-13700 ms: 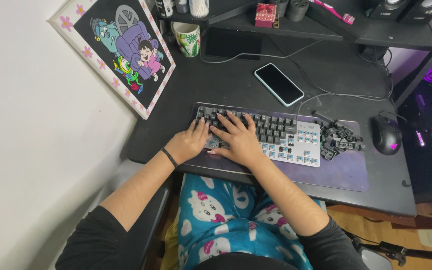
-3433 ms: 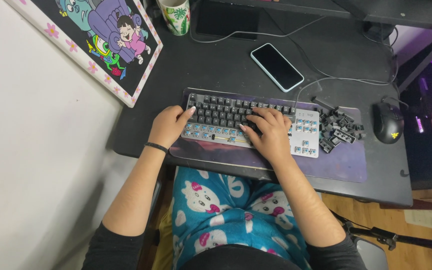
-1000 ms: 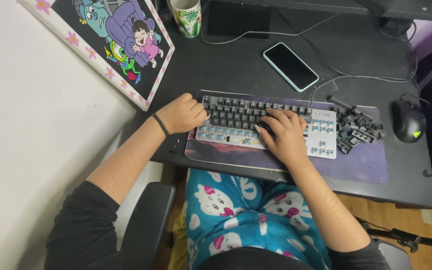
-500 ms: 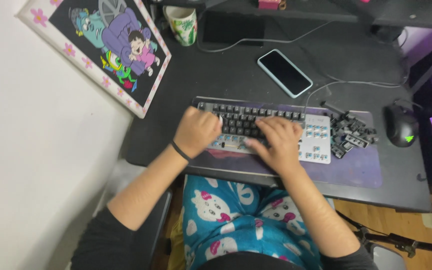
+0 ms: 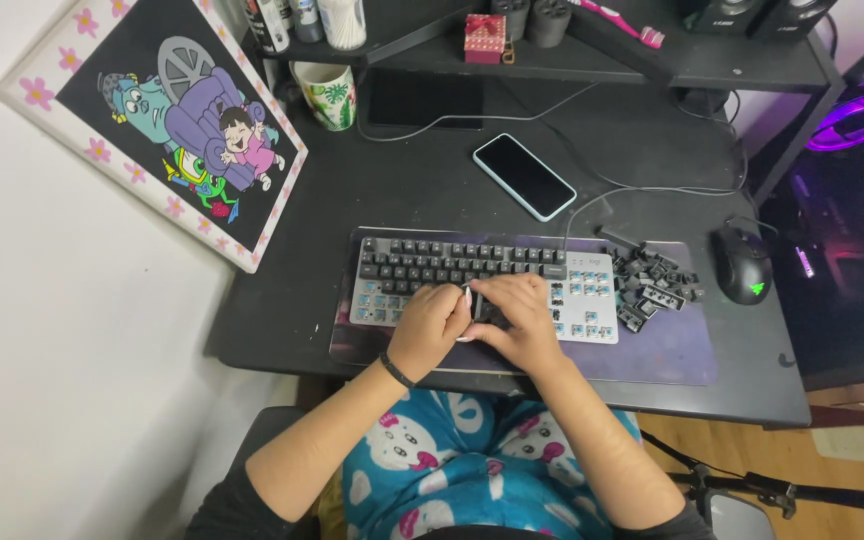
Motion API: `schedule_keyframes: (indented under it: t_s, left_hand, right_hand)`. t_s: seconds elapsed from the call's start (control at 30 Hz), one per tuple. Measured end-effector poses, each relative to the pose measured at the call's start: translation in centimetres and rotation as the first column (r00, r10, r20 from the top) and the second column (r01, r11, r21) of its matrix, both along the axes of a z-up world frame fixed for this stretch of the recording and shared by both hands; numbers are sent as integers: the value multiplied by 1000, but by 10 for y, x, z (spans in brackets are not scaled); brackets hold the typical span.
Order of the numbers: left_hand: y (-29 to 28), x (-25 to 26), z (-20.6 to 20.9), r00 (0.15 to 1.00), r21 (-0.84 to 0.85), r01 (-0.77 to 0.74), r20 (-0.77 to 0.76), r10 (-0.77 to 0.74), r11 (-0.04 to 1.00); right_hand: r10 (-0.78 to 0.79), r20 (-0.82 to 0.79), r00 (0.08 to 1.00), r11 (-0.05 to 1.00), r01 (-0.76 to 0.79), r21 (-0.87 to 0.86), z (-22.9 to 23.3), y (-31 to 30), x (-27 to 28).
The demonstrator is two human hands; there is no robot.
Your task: Assembling a mechanical keyboard by inserting switches or keycaps into the PCB
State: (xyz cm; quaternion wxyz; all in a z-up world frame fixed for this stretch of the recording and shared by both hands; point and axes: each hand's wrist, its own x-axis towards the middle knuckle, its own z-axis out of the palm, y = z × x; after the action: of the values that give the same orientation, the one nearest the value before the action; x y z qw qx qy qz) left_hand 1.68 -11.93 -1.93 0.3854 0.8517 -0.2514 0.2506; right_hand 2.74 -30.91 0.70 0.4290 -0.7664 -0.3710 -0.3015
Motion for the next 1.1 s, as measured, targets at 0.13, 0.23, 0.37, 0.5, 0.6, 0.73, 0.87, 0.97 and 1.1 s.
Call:
schedule_keyframes:
  t_s: [0.13,0.23,0.37,0.5,0.6,0.73,0.87,0.97,1.1]
  left_hand:
    - [-5,-3,-1,998,-62,23,-53,-26,998]
    - [-6,-3,0,998,-65,5,-61,-9,998]
    - [3,0,9,999,-3,-37,32,37,999]
    - [23,8,6,984,172,-106,157,79,979]
    - [36,14,13,988,166,-127,114,108,978]
    - [43,18,16,980,175,-177,120,158,969]
    - [42,18,14,981,177,-184,99,169,967]
    - [41,17,15,979,187,-186,112,168,965]
    - [40,17,15,978,193,-189,123,167,963]
  right_hand:
    - [9,13,1000,1000,-9,22,-2,0,-1]
    - [-4,-8,1000,999,4,35,-9,-3,0]
    - [-66,10,998,998,66,25,-2,-10,3]
    - [-321,11,947,934,314,168,-3,-33,8]
    - [-502,20,865,848,487,207,-9,-76,3]
    - [-594,18,805,787,576,222,-6,-123,-4]
    - [-686,-68,724,692,679,244,-20,-158,-6]
    - [-715,-92,693,663,713,229,-22,-163,-4]
    - [-735,-134,664,644,747,166,-22,-161,-1]
